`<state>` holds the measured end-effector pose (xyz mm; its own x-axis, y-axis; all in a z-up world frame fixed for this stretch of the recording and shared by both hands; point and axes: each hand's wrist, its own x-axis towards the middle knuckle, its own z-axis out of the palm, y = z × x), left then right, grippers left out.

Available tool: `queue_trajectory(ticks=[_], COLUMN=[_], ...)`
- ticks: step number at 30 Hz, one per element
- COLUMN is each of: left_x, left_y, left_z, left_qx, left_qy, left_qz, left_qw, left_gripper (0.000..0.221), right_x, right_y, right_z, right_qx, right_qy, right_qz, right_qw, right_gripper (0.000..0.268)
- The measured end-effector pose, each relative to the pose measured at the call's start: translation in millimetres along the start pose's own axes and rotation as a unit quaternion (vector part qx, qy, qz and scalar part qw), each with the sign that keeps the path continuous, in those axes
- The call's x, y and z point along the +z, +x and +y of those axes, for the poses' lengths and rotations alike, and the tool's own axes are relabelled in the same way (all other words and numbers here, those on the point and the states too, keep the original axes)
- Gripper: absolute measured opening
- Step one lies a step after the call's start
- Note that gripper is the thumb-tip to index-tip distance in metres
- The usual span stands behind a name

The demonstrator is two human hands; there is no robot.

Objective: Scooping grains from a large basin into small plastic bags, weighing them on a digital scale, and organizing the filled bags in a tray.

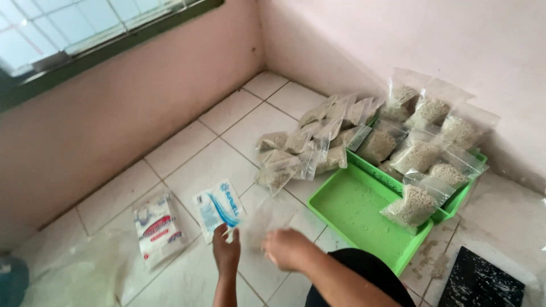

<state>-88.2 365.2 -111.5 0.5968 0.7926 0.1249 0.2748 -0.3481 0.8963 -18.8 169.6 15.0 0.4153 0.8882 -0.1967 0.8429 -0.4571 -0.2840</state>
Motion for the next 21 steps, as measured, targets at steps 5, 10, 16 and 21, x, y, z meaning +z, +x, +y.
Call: queue_trajectory(ticks=[5, 10, 16, 21], left_x=[-21.8, -28.2, -30.6, -61.4], left_y=[12.5, 25.3, 59.8, 93.4], left_z=[4.6, -10.4, -85.1, -82.9], left_qx=[-0.206, -0.219, -0.286, -0.445], left_qy=[-0.044, -0.086, -0.257, -0.203], left_qz=[0.008, 0.059, 0.243, 0.362], left_qw=[0.977, 0.97, 0.891, 0.794], left_gripper=[0.045, 0.047, 0.052, 0.07], right_x=[16.6, -4.9, -7.9, 17.5], right_y=[4.5, 8.3, 33.8, 42.2], right_z=[4.5, 0.2, -40.0, -36.3], right_qx=[0.055, 0.074, 0.033, 0.034], right_qy=[0.041, 0.063, 0.027, 0.076], right_qz=[-0.133, -0.137, -0.165, -0.173], right_qw=[0.989, 0.986, 0.985, 0.981], right_gripper=[0.023, 0.023, 0.027, 0.028])
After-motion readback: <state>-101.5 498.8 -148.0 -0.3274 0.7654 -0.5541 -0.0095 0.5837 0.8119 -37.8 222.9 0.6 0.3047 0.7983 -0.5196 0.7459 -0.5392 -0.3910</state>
